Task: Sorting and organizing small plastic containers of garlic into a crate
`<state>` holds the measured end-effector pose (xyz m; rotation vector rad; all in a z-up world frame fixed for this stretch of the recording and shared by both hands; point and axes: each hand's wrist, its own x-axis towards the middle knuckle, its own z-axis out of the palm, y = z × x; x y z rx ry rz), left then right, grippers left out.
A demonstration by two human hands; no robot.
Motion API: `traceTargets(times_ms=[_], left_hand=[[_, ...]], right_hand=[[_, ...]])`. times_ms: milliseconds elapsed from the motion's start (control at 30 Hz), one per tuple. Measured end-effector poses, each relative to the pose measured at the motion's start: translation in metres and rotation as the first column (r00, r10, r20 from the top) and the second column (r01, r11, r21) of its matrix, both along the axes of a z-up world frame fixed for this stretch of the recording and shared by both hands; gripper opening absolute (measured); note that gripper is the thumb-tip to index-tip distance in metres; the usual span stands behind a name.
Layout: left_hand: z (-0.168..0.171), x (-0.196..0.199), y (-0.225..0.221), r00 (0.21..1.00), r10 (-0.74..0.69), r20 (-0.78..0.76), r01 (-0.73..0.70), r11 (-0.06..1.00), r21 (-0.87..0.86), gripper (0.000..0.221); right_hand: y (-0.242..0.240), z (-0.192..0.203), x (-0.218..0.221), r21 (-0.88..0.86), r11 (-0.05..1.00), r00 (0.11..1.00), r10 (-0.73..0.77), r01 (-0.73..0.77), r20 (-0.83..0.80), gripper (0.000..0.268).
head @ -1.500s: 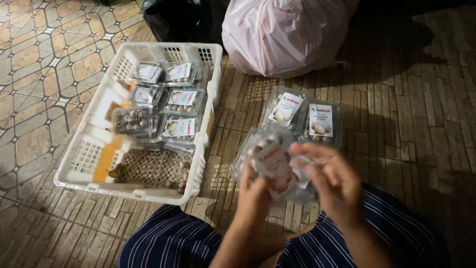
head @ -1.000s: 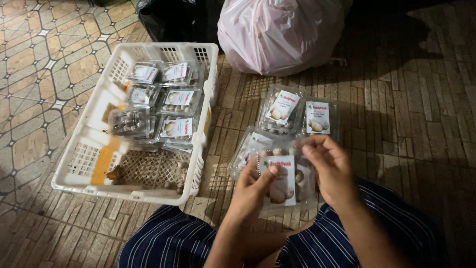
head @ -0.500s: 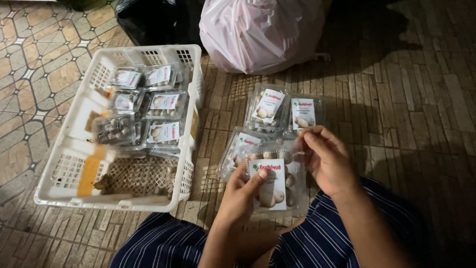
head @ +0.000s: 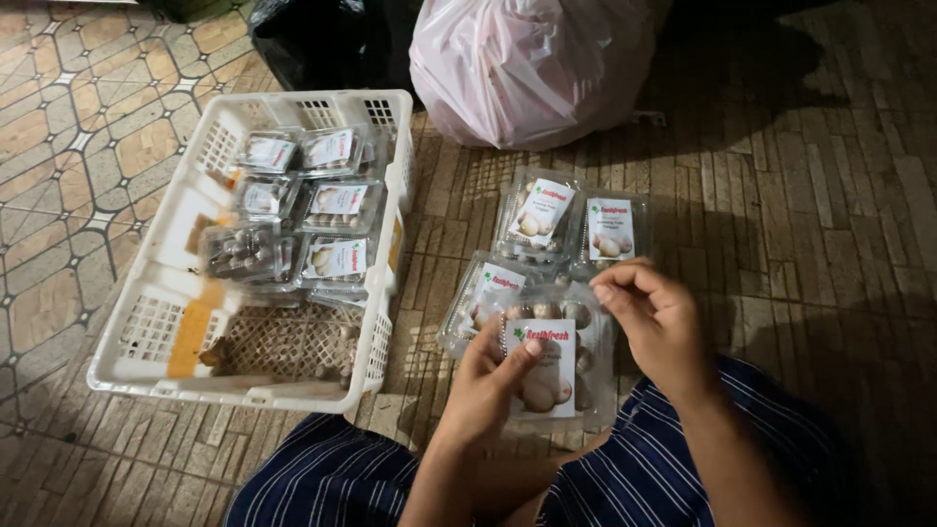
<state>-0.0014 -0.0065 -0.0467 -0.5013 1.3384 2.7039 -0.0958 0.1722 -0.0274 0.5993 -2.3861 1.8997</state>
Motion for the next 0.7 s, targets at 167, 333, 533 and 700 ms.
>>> traceTargets(times_ms=[167,333,533,700], left_hand=[[0.001,0.0,0.001,0.999,0.023,-0.047,-0.024,1.0,-0.014,0.051],[-0.001,0.0,-0.005,0.997,0.034,-0.068,-0.039,0.996,-0.074,0.053],[0.024,0.001,-0.014,0.982,0.171,0.08,-0.176,0.982,0.062,0.049],[0.061,0.008,-0.014,0.967,0.196,0.16,-0.165,0.968,-0.19,0.028]], right_hand=[[-0.006,-0.022,-0.001,-0.138,0.99,0.985,-0.003,0.027,0.173,0.011],[-0.016,-0.035,0.005,-0.258,0.963,0.972,-0.017,0.08,0.235,0.009],[-0.022,-0.039,0.013,-0.239,0.961,0.925,0.214,-0.142,0.314,0.01],[-0.043,-0.03,0.027,-0.508,0.841,0.67,0.487,-0.186,0.561,0.076]])
